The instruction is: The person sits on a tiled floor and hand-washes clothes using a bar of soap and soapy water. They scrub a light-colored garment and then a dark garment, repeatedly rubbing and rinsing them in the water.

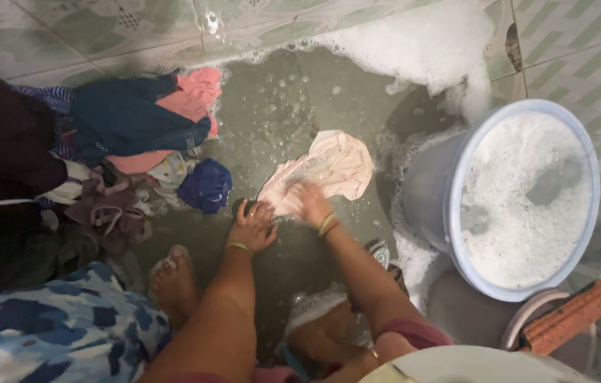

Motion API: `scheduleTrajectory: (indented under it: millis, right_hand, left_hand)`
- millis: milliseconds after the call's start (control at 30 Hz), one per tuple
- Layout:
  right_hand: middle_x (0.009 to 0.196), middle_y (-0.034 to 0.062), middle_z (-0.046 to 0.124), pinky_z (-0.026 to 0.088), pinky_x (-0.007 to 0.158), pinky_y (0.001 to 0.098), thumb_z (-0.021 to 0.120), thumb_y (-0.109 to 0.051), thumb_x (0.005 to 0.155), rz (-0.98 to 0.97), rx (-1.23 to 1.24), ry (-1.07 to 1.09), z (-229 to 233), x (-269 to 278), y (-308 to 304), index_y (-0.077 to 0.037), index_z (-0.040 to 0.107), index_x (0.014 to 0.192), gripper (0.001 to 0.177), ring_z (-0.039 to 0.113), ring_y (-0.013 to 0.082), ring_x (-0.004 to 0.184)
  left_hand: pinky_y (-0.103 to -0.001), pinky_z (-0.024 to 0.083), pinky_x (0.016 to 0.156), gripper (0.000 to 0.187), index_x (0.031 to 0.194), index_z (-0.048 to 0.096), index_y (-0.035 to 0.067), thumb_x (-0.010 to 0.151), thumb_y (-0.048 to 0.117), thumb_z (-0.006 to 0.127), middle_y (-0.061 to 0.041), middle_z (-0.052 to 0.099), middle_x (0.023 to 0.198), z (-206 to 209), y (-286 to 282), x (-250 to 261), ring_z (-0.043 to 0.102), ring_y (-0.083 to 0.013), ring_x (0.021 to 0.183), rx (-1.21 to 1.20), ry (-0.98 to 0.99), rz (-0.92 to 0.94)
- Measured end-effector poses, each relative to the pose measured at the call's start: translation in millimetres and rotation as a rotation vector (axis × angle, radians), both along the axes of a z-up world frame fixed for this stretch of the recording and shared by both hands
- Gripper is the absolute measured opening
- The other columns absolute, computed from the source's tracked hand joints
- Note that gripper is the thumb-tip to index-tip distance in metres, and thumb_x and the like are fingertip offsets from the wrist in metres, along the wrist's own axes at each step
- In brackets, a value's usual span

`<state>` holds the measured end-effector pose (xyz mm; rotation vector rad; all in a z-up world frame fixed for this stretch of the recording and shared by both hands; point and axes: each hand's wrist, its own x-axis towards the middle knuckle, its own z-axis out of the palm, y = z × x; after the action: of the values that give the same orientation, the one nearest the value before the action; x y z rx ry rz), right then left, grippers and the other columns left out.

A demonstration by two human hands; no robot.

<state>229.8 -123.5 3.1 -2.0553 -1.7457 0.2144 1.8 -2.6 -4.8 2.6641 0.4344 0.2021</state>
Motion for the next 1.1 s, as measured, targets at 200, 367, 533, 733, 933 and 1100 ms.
scheduleTrajectory:
  millis: [200, 367, 533, 733, 933, 1100]
  right_hand:
    - [0.130, 0.0125, 0.055, 0.058, 0.097, 0.0449, 0.060, -0.018, 0.102, -0.742, 0.066, 0.411, -13.4, 35.9, 13.7, -0.006, 0.055, 0.139, 0.039, 0.059, 0.0292, 0.113]
    - [0.142, 0.0146, 0.054, 0.041, 0.108, 0.0486, 0.064, -0.017, 0.093, -0.122, -0.054, 0.173, -22.0, -1.0, -0.9, -0.008, 0.052, 0.138, 0.047, 0.052, 0.0334, 0.129]
    - [0.142, 0.0181, 0.056, 0.038, 0.112, 0.0480, 0.058, -0.014, 0.100, -0.861, 0.006, 0.025, -16.4, 59.1, 7.1, 0.001, 0.048, 0.147, 0.050, 0.052, 0.0332, 0.130]
    - [0.130, 0.0146, 0.064, 0.041, 0.108, 0.0455, 0.056, -0.018, 0.099, -0.290, -0.326, 0.375, -29.9, 4.2, 10.9, 0.000, 0.052, 0.144, 0.049, 0.060, 0.0284, 0.118]
    - [0.105, 0.0165, 0.067, 0.049, 0.091, 0.0480, 0.064, -0.024, 0.101, -0.786, -0.045, -0.038, 16.4, 49.1, 21.2, -0.004, 0.065, 0.116, 0.025, 0.061, 0.0333, 0.100]
    - [0.117, 0.0157, 0.064, 0.049, 0.097, 0.0465, 0.069, -0.030, 0.095, -0.460, -0.217, 0.296, 19.5, -6.8, 6.3, -0.009, 0.066, 0.128, 0.039, 0.060, 0.0325, 0.110]
  left_hand:
    - [-0.058, 0.019, 0.121, 0.059, 0.138, 0.058, 0.014, 0.087, 0.045, 0.060, -0.004, 0.057, 0.141, 7.3, 1.3, 1.5, 0.046, -0.0190, 0.138, -0.006, -0.044, 0.017]
    - [-0.059, 0.018, 0.120, 0.058, 0.135, 0.058, 0.015, 0.088, 0.049, 0.060, -0.006, 0.056, 0.141, 5.4, 1.6, 4.2, 0.044, -0.0202, 0.139, 0.008, 0.082, -0.006]
    - [-0.059, 0.018, 0.121, 0.061, 0.139, 0.057, 0.013, 0.088, 0.047, 0.058, -0.004, 0.056, 0.141, 5.0, -0.5, 0.4, 0.043, -0.0190, 0.140, 0.016, 0.029, -0.009]
    - [-0.059, 0.019, 0.121, 0.060, 0.137, 0.055, 0.013, 0.090, 0.049, 0.058, -0.010, 0.055, 0.141, -0.4, -1.8, -0.2, 0.043, -0.0224, 0.140, 0.013, 0.090, -0.014]
    - [-0.059, 0.020, 0.120, 0.060, 0.138, 0.056, 0.013, 0.090, 0.048, 0.058, -0.008, 0.057, 0.140, 2.6, 0.9, 0.2, 0.045, -0.0231, 0.138, 0.042, 0.014, -0.010]
    - [-0.059, 0.020, 0.121, 0.059, 0.135, 0.057, 0.012, 0.089, 0.048, 0.060, -0.008, 0.058, 0.140, 1.8, 2.8, 1.1, 0.046, -0.0224, 0.139, 0.045, 0.042, -0.028]
